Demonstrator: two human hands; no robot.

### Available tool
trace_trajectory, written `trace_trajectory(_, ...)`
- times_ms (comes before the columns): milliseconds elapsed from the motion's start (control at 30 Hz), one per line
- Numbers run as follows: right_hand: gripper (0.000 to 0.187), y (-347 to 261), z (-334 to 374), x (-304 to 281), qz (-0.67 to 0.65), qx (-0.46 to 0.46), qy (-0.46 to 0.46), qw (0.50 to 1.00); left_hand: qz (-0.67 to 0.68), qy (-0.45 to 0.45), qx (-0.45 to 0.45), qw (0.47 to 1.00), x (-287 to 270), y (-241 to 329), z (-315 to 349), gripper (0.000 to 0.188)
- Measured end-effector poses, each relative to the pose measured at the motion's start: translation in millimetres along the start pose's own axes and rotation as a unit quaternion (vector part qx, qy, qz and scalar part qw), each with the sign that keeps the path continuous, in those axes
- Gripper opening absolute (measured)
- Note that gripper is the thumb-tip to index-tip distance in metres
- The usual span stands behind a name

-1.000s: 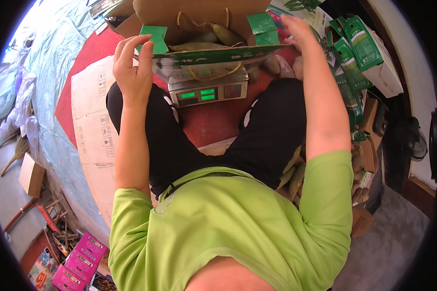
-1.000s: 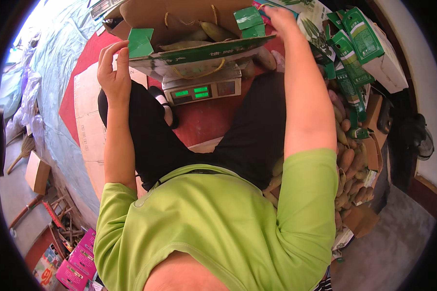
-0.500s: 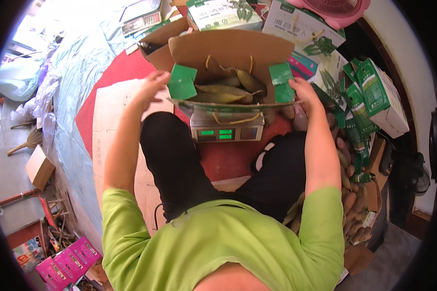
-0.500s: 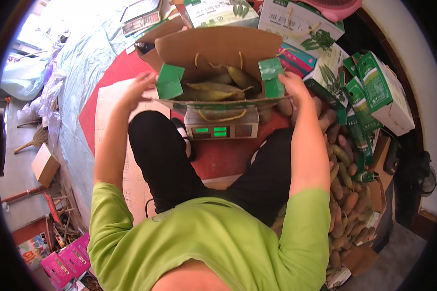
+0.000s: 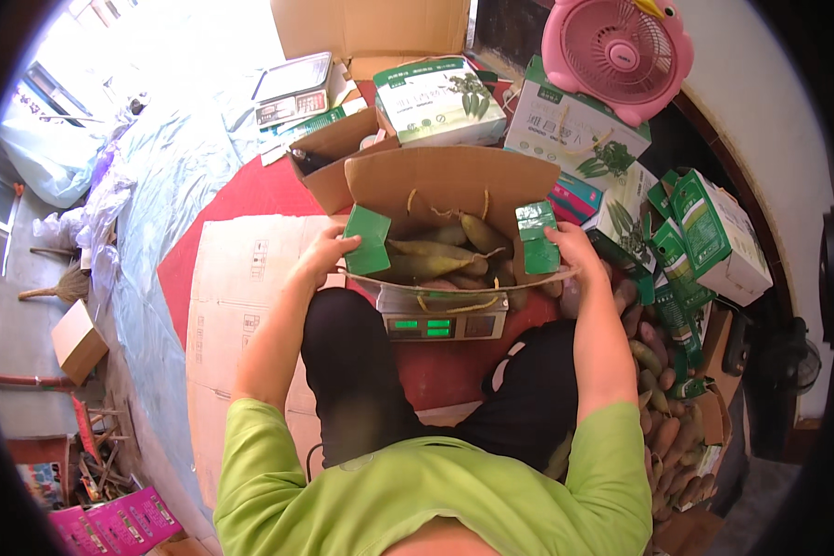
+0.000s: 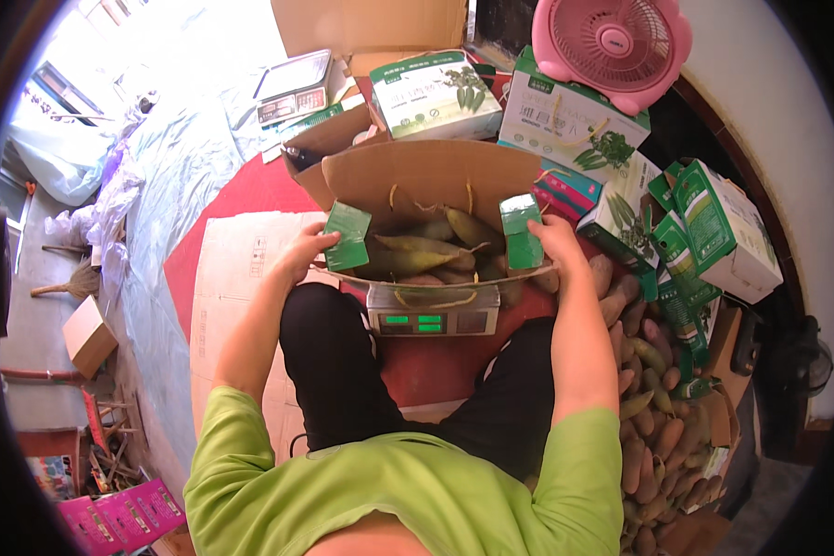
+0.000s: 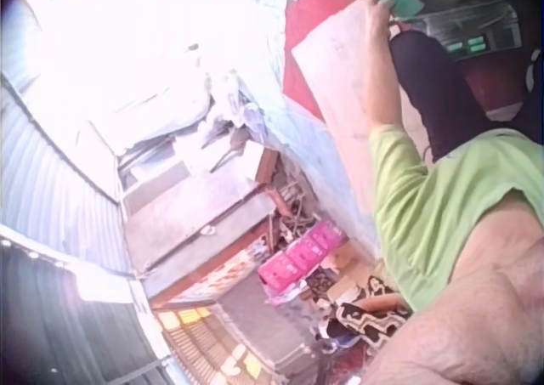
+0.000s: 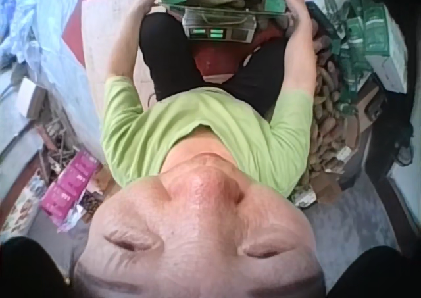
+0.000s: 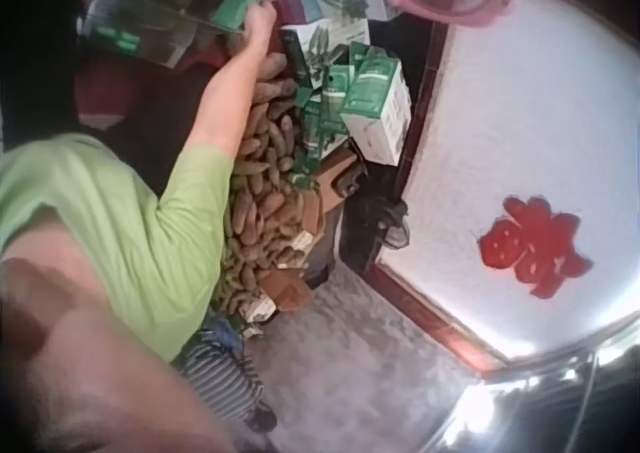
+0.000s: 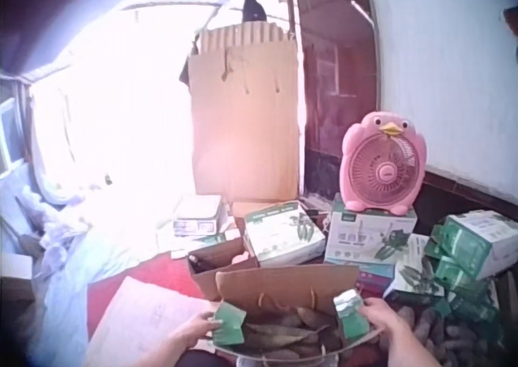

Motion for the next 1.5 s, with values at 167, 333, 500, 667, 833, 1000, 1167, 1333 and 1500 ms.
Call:
trace_trajectory(167,0.028,-33,19,16,-0.054,-0.052,0.044,0.996,0.083,0.041,0.010,0.996,-22,-11,7,0.040)
trace_trajectory(333,0.033,-64,31,36,-0.056,-0.102,0.087,0.989,0.242,0.107,0.047,0.963,-49,-12,12,0.040)
trace_trajectory(500,0.039,-103,36,86,-0.100,-0.121,0.019,0.987,0.310,0.126,0.093,0.938,-111,-41,7,0.036)
trace_trajectory(667,0.043,-174,59,189,-0.006,-0.164,-0.076,0.983,0.421,0.119,0.102,0.894,-203,-101,22,0.035)
trace_trajectory(833,0.051,-176,57,289,0.000,-0.118,-0.178,0.977,0.456,0.098,0.129,0.875,-252,-98,98,0.039)
trace_trajectory(1000,0.066,-159,62,406,0.089,-0.166,-0.256,0.948,0.409,0.220,0.142,0.874,-336,-167,167,0.038)
trace_trajectory(1167,0.082,-135,109,497,0.291,-0.080,-0.321,0.898,0.424,0.273,0.099,0.858,-380,-262,245,0.040)
trace_trajectory(1333,0.095,-63,151,572,0.298,0.013,-0.424,0.855,0.419,0.338,0.031,0.842,-384,-364,317,0.044)
trace_trajectory(1500,0.081,52,167,600,0.527,0.038,-0.455,0.717,0.430,0.348,-0.040,0.832,-344,-460,343,0.046)
Point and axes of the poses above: each hand's wrist, its own z-axis away from the middle knuckle, its own x-axis out of the palm, y = z × x, the point moved 10 cm from there along -z, towards the middle knuckle, and after that the axes turned 3 degrees about x, right-handed, at the moved point
